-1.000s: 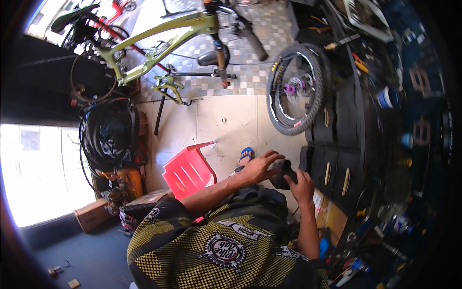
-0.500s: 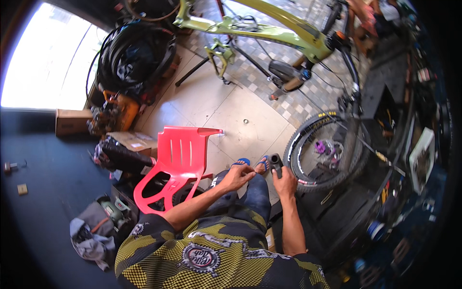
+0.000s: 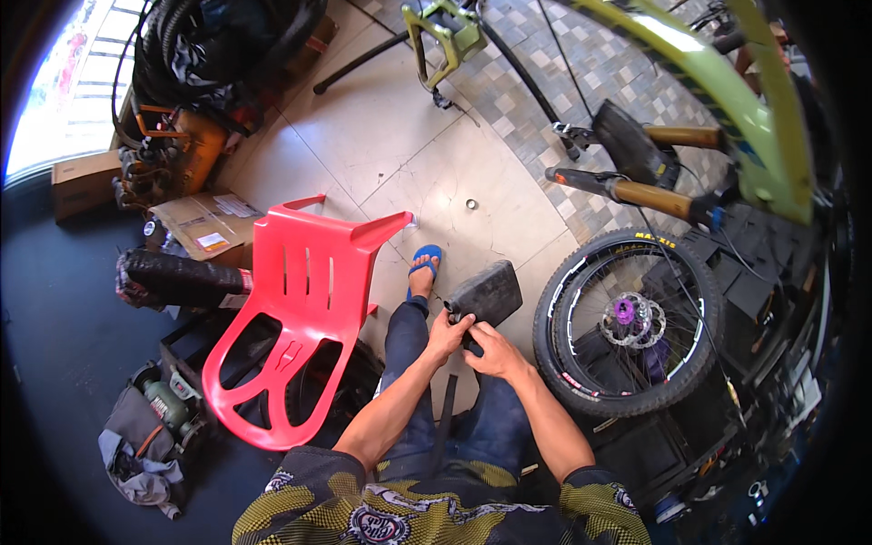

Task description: The person cleans the bicycle frame with a cloth, then applies blue grease to the frame joints using a small tool. They handle various tools and parts on the workbench, including a grease container and small components.

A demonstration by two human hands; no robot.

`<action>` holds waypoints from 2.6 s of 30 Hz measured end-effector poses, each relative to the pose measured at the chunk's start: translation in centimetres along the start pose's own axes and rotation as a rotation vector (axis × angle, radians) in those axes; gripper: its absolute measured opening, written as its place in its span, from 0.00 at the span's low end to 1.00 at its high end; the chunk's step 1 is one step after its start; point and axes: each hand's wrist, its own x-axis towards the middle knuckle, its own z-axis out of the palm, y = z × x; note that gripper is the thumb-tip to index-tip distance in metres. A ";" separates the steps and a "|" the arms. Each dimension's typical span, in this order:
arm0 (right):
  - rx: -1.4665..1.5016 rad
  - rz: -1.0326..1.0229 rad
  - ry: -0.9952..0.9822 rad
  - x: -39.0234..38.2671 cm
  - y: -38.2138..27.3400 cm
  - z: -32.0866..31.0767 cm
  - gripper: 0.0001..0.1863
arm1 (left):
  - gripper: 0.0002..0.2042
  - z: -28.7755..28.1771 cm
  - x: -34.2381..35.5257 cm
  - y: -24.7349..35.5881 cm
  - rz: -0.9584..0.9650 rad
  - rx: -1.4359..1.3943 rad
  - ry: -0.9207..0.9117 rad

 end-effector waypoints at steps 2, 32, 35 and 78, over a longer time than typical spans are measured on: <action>0.119 0.099 -0.099 3.3 4.0 -0.3 0.23 | 0.24 -0.5 4.1 -1.6 0.044 0.212 0.076; 0.191 0.273 0.458 14.4 15.5 -5.3 0.14 | 0.18 -0.9 8.0 3.6 0.661 1.009 0.066; 0.047 0.354 0.253 7.0 2.6 -10.0 0.19 | 0.19 -0.7 1.2 7.9 0.709 1.021 -0.090; 0.115 1.024 1.232 -40.7 -27.5 29.7 0.26 | 0.11 1.3 -41.3 -1.7 1.790 1.596 -1.944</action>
